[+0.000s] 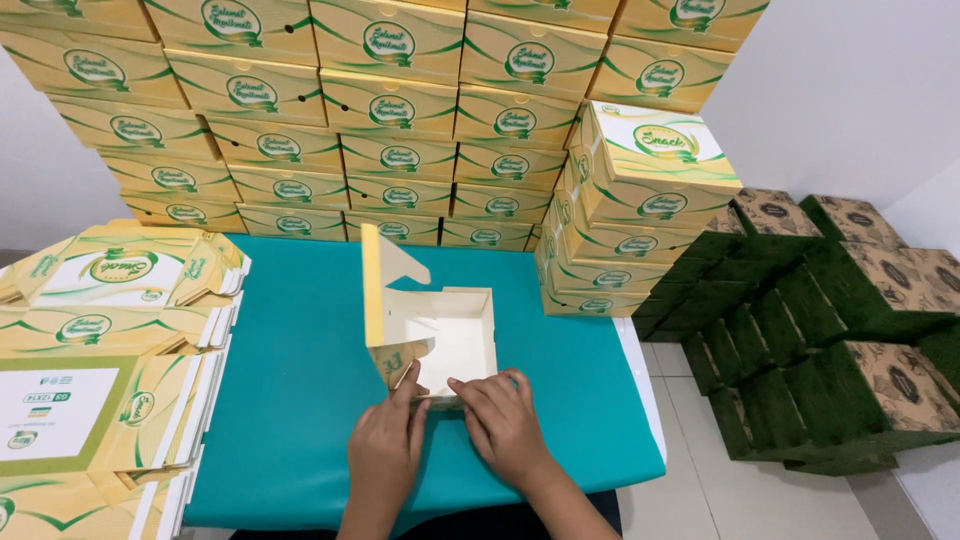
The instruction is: The person assembles flat-packed cardboard boxes on a teal table. They fold the sides and flaps of the printed cardboard, tuck in the tabs to form the box shape, and then place the completed box aside. The process is repeated with a second box.
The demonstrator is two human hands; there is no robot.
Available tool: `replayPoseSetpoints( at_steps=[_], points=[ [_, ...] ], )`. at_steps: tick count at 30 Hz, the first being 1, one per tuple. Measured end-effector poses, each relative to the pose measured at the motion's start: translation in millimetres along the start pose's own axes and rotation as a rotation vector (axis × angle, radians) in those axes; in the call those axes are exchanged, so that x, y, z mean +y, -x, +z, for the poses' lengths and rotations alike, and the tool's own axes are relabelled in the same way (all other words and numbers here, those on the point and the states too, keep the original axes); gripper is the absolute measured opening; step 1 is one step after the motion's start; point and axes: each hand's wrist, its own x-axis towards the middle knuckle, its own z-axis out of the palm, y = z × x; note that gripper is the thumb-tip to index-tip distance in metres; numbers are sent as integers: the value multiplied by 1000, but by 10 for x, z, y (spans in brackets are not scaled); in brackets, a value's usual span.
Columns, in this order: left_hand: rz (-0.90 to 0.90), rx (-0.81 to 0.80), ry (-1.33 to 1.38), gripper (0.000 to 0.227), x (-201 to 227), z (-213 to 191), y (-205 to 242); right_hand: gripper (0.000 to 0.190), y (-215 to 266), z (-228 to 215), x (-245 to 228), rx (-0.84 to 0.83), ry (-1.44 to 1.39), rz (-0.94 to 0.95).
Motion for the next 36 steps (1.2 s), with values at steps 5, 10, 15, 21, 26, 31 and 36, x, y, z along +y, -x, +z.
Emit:
replayPoseSetpoints(
  at_steps=[5,10,15,21,26,31,36],
  points=[
    [-286,-159,249,50,-77,-28,47,32,3,-29,74,176,-168,132],
    [-385,-345,323,40,-173,-297,-124,45,-160,-62,454,111,-394,553],
    [-255,-363,188,41,-390,-368,-372,40,-177,-4,377,10,-428,547],
    [-263,-607,195,57,-614,-411,-778,45,-116,-7,96,-93,-219,478],
    [-307,-734,377,73,-830,-317,-1010,41,-88,-5,-129,-85,-194,345],
    [18,-543,-41,51,-1114,6,-1084,36,-102,46,-185,-84,-192,310],
    [61,-300,-397,37,-796,-40,-931,23,-90,150,-249,-150,-194,320]
  ],
)
